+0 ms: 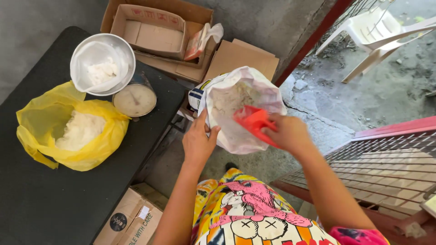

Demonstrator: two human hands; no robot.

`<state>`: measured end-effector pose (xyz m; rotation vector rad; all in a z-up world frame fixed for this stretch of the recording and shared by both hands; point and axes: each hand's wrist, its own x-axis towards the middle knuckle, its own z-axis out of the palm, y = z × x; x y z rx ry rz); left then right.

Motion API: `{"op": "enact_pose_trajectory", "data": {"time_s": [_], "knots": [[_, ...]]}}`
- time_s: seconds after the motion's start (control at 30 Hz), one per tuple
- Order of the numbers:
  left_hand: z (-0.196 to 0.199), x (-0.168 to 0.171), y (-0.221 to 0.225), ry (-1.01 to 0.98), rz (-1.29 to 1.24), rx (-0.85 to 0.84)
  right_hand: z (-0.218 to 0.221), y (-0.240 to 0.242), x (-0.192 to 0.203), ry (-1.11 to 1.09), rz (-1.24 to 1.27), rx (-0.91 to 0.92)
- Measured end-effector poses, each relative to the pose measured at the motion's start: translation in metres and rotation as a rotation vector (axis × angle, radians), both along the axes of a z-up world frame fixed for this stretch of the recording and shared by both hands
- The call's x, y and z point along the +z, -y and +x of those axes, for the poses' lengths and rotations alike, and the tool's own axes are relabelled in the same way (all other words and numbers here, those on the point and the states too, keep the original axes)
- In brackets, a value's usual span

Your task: Repeatedly scoop white powder from a large bag into a small bowl on a scale to measure it.

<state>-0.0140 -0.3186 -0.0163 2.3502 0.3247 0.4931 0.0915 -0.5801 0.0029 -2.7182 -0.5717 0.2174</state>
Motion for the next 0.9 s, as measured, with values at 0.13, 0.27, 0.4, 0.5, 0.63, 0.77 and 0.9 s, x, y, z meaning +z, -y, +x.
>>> {"op": "enact_pose_trajectory", "data": {"time_s": [0.13,0.27,0.4,0.5,0.63,0.77,0.9], "knots": [[-0.002,-0.014,0.015,-0.058,-0.012,0.028,0.007,-0.019,-0.041,-0.007,-0.16,0.051],[-0.009,-0.021,0.02,-0.008,0.012,0.03,0.009,-0.03,-0.07,-0.007,-0.125,0.051],[-0.012,-0.017,0.022,0.003,-0.086,0.039,0.014,-0.033,-0.107,0.03,-0.172,0.094],[-0.012,-0.018,0.021,0.051,-0.087,0.037,0.013,-0.043,-0.108,0.011,-0.178,0.06],[-0.012,-0.015,0.02,0.02,-0.137,0.02,0.011,-0.05,-0.12,-0.017,-0.178,0.047],[-0.009,-0.014,0.017,0.008,-0.174,0.005,0.01,-0.055,-0.131,0.004,-0.151,0.024],[-0.005,-0.008,0.014,-0.022,-0.185,-0.006,0.008,-0.064,-0.129,-0.002,-0.085,-0.012]]}}
